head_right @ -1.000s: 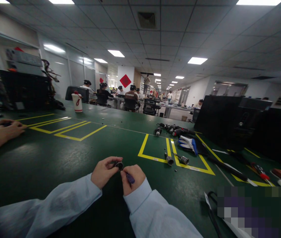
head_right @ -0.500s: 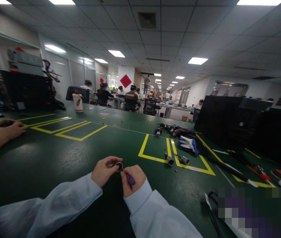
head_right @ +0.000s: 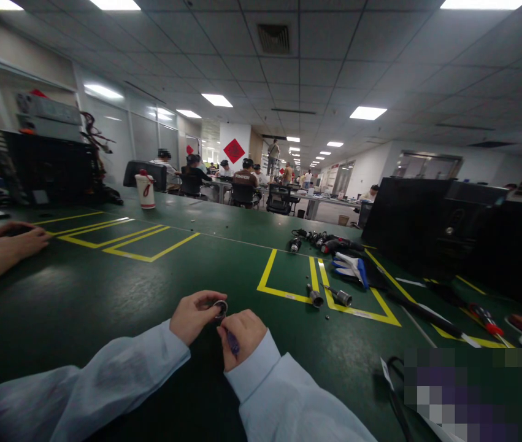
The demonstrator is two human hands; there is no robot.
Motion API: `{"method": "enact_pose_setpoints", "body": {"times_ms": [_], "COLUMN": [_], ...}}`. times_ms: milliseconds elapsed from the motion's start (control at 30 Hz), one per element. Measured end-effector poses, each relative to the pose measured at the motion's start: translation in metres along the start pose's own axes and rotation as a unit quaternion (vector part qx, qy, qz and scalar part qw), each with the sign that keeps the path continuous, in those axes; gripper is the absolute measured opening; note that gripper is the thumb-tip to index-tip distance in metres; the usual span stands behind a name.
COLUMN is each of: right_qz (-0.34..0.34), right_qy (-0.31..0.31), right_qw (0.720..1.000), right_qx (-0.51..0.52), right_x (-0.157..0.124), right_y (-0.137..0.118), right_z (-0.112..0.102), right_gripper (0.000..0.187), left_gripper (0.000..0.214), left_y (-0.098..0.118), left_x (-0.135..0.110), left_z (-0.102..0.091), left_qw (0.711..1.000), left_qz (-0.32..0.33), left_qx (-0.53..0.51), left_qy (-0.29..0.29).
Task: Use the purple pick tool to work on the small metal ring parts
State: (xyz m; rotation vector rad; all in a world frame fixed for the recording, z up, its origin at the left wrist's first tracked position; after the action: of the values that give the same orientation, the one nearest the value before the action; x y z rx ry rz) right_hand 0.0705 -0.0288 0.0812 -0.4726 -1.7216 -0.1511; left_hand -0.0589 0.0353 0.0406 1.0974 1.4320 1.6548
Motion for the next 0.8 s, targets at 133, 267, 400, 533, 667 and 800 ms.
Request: {"method": "enact_pose_setpoints", "body": {"times_ms": [133, 267, 400, 533, 667, 800], "right_qz": [-0.007, -0.010, -0.008, -0.005, 0.034, 0.219], "right_qy": [-0.001, 0.006, 0.013, 0.014, 0.024, 0.102], "right_qw": [1.000, 1.000, 1.000, 1.000, 0.999, 0.970], "right_qx": [0.006, 0.014, 0.008, 0.004, 0.005, 0.014], "right_x": [-0.001, 0.000, 0.001, -0.001, 0.001, -0.002], "right_y": [0.001, -0.001, 0.000, -0.001, 0.001, 0.035], "right_z": [0.001, -0.001, -0.003, -0.003, -0.004, -0.020], "right_gripper": [0.008, 0.007, 0.007, 0.008, 0.014, 0.024], "left_gripper": [0.019, 0.020, 0.020, 0.018, 0.018, 0.017], "left_y": [-0.001, -0.001, 0.001, 0.000, -0.003, -0.008], "left_x": [0.000, -0.001, -0.002, -0.002, 0.000, 0.002], "left_z": [0.001, 0.001, 0.000, 0.001, 0.001, 0.001], "left_qw": [1.000, 1.000, 1.000, 1.000, 1.000, 0.999], "left_qz": [-0.013, -0.019, -0.011, -0.015, -0.017, -0.036], "left_qx": [-0.011, -0.016, -0.010, -0.009, -0.012, -0.026], "left_qy": [-0.005, -0.006, -0.003, -0.010, -0.011, -0.015]}}
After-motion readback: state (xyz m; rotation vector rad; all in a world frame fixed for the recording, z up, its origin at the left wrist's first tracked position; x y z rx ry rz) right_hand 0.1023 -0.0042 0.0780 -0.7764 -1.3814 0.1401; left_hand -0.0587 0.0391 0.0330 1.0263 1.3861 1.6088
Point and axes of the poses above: each hand's wrist, its own x-axis towards the middle knuckle, its own z-axis out of the palm, y = z × x, the point moved 8 cm from there along x, towards the middle knuckle, and after that the axes turned 13 degrees about y, right-handed, at the moved point
